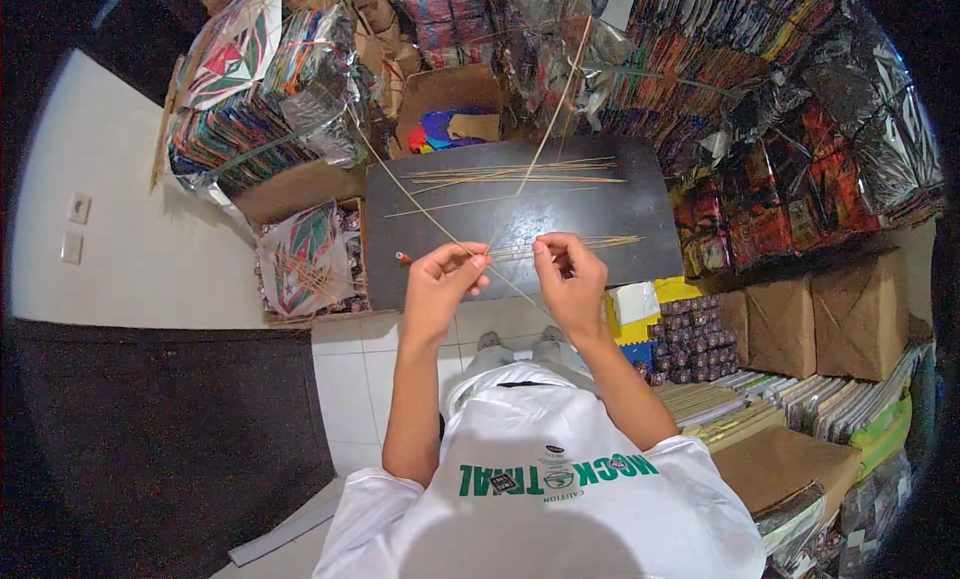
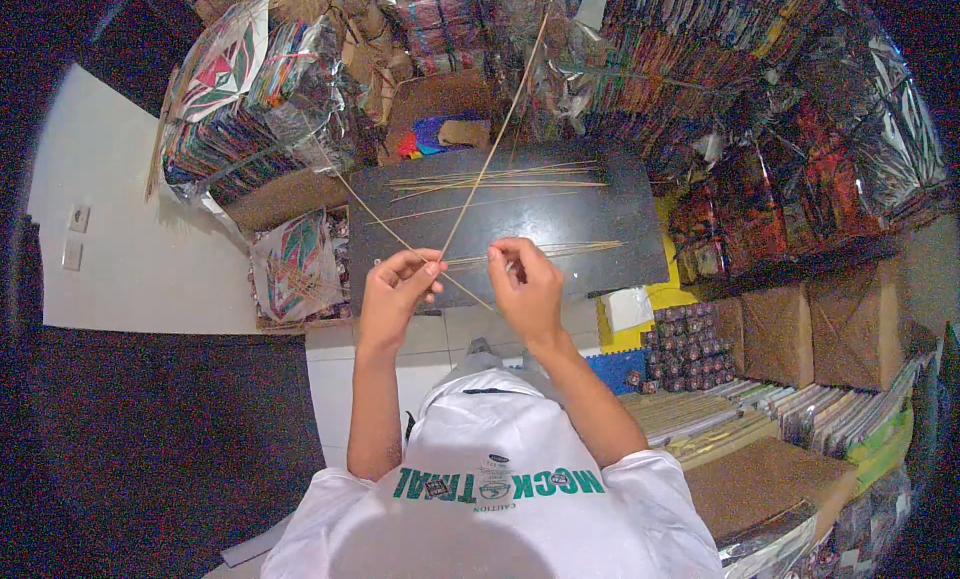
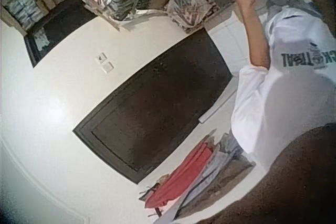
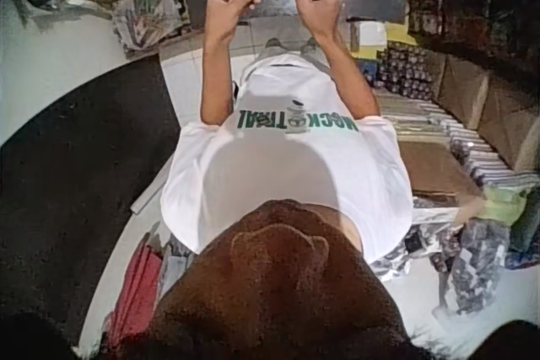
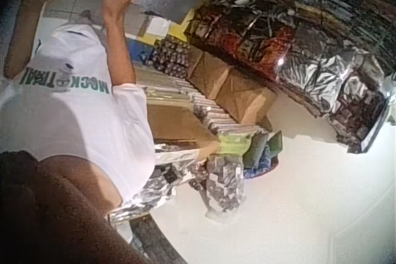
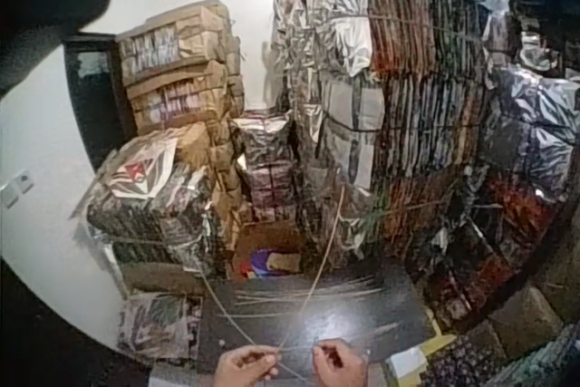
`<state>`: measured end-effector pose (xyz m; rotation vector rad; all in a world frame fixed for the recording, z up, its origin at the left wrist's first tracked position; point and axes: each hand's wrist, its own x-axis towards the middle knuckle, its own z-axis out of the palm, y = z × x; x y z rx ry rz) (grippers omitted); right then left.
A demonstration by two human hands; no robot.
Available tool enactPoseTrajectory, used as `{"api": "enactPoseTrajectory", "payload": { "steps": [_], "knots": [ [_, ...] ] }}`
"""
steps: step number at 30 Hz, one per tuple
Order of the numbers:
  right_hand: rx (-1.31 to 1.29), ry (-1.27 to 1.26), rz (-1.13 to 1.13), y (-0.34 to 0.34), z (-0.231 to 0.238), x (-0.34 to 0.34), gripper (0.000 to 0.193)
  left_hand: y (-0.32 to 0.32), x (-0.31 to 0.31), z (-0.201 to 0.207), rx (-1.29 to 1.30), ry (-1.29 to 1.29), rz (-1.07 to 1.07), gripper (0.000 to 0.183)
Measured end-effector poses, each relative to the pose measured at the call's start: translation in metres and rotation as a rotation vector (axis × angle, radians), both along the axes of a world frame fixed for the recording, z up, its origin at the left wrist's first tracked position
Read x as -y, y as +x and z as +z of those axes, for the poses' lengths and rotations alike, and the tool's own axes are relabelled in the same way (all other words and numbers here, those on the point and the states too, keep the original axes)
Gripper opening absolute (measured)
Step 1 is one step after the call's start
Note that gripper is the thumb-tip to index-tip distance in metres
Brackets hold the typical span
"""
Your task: The person assembles a kite frame by hand, using thin wooden sticks and a small orange tube of adhesive. They apply the adhesive to the ends of the sticks and join them together to form a cross shape on a dark work surface. The person handles the sticks one by one, carefully aligning and pressing the joints.
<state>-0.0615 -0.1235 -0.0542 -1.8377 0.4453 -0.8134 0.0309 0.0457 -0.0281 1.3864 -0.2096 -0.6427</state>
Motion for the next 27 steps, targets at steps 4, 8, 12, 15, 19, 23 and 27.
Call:
{"api": "enactPoseTrajectory", "payload": {
  "steps": [4, 8, 12, 15, 19, 23, 27],
  "knots": [
    [0.006, -0.066, 0.041, 0.002, 0.006, -0.006, 0.011, -0.006, 0.005, 0.002, -0.025, -0.003, -0.024, 0.023],
    [-0.005, -0.087, 0.075, 0.002, 0.015, -0.008, 0.012, -0.007, 0.008, 0.001, -0.027, -0.014, -0.068, 0.025],
    [0.023, -0.093, 0.070, 0.004, 0.016, -0.011, 0.012, -0.010, 0.009, 0.003, -0.019, -0.017, -0.080, 0.024],
    [0.013, -0.096, 0.083, 0.004, 0.020, -0.012, 0.012, -0.010, 0.008, 0.003, -0.032, -0.032, -0.091, 0.024],
    [-0.002, -0.084, 0.089, 0.003, 0.020, -0.014, 0.012, -0.009, 0.007, 0.004, -0.053, -0.043, -0.100, 0.023],
    [0.020, -0.094, 0.092, 0.005, 0.019, -0.016, 0.012, -0.009, 0.004, 0.004, -0.064, -0.048, -0.104, 0.023],
    [0.020, -0.106, 0.102, 0.005, 0.021, -0.020, 0.012, -0.008, -0.001, -0.001, -0.071, -0.068, -0.110, 0.025]
  ]
}}
